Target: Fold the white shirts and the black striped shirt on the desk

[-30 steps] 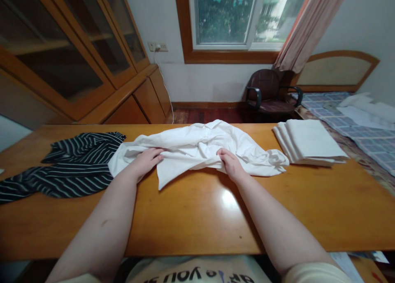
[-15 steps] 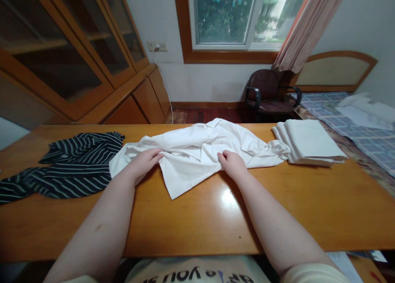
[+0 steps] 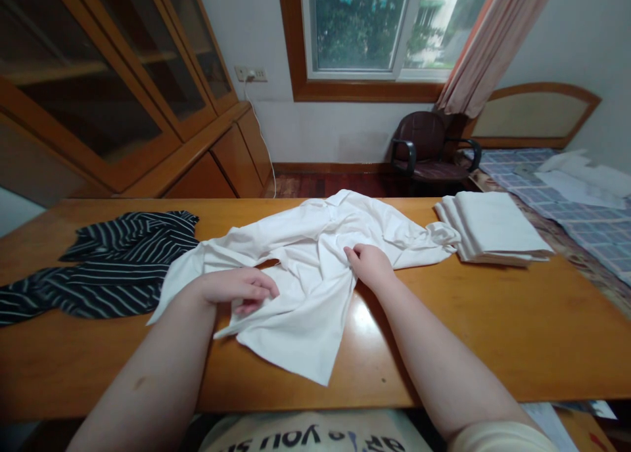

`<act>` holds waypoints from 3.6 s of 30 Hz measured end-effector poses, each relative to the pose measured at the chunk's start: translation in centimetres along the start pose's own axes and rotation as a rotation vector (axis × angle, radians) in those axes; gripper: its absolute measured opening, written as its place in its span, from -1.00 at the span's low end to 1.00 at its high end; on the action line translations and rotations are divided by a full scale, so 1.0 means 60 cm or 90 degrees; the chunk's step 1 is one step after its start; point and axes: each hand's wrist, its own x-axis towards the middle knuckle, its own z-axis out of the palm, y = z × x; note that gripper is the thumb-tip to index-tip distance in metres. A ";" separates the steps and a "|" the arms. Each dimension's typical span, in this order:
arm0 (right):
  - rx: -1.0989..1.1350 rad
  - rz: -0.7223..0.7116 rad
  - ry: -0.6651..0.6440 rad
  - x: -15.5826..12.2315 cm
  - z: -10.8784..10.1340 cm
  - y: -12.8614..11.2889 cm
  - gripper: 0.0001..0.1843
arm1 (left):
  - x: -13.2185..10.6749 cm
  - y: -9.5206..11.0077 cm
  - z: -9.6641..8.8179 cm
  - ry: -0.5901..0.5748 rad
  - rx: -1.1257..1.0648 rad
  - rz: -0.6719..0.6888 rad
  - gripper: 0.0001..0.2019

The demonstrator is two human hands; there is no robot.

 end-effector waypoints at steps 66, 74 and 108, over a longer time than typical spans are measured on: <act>-0.130 -0.243 -0.056 -0.009 0.040 -0.023 -0.44 | 0.073 -0.087 -0.048 0.681 0.467 -0.195 -0.50; -0.115 -0.235 -0.067 0.019 0.039 0.014 -0.41 | 0.104 -0.043 0.022 0.515 0.466 -0.042 -0.48; -0.084 0.190 0.094 0.038 -0.014 0.059 -0.56 | 0.060 -0.059 -0.029 0.748 0.316 -0.309 -0.62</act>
